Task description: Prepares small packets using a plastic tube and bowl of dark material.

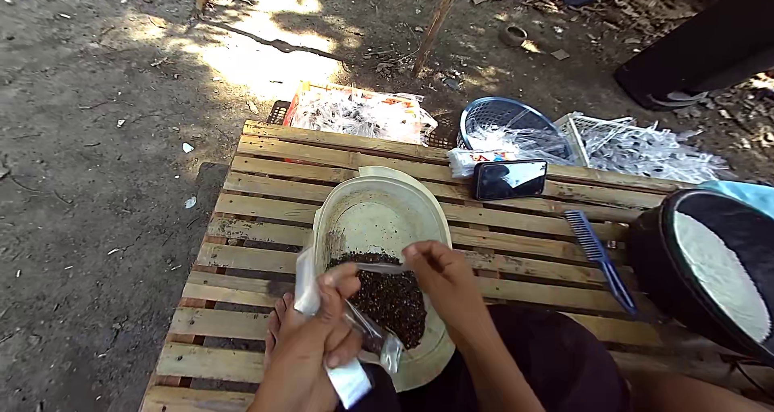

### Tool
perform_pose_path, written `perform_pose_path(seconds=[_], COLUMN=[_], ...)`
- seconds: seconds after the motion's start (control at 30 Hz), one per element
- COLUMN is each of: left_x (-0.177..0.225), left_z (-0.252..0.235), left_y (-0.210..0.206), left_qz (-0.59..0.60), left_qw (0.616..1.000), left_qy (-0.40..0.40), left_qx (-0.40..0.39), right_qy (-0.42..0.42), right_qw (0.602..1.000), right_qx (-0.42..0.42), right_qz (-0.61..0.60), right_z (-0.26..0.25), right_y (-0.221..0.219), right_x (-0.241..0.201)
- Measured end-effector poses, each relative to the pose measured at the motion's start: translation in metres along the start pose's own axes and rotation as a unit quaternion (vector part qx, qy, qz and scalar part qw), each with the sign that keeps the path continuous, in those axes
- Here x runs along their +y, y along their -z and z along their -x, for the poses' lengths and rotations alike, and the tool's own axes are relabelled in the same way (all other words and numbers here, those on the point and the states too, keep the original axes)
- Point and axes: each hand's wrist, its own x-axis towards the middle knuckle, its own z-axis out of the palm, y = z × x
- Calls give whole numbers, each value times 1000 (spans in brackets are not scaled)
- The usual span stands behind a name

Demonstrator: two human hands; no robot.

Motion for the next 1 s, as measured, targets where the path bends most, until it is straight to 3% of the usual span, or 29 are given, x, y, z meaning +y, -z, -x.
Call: perform_pose_path(seconds=[0.07,0.13,0.17,0.23,0.3,0.33,0.4,0.47,0.53,0.67,0.83,1.0], left_x=[-1,-1,-1,-2,-6,-6,-4,-3,-2,-6,-17,-27], left_z=[-9,-11,-10,-5,3,8,14,13,10,-3,-1,15], left_y=[9,12,9,0,-2,-2,-2,-2,0,-2,16,28], left_qz=[183,211,156,-79,-267,-295,-247,-179,-176,-193,-325,-472], left_qw=[983,977,986,988,958,952,964,975,980,974,934,874], left_qy=[0,8,9,18,29,44,96,117,87,-35,-78,-102], left_qx=[3,12,57,130,102,67,-19,-57,-34,116,123,60], right_qy=[-11,35,66,127,160,157,113,72,68,142,95,79], right_qw=[996,992,990,983,979,979,983,977,959,930,973,974], right_qx=[-84,-111,-106,-68,-21,-5,-24,-113,-188,-252,-112,-44], right_qz=[-10,-45,-70,-111,-127,-129,-143,-165,-200,-226,-178,-209], right_z=[26,49,57,61,57,53,47,44,45,50,51,27], right_y=[-21,-33,-34,-31,-28,-27,-27,-25,-24,-27,-40,-45], right_x=[13,9,2,-13,-22,-24,-25,-24,-23,-18,-19,-38])
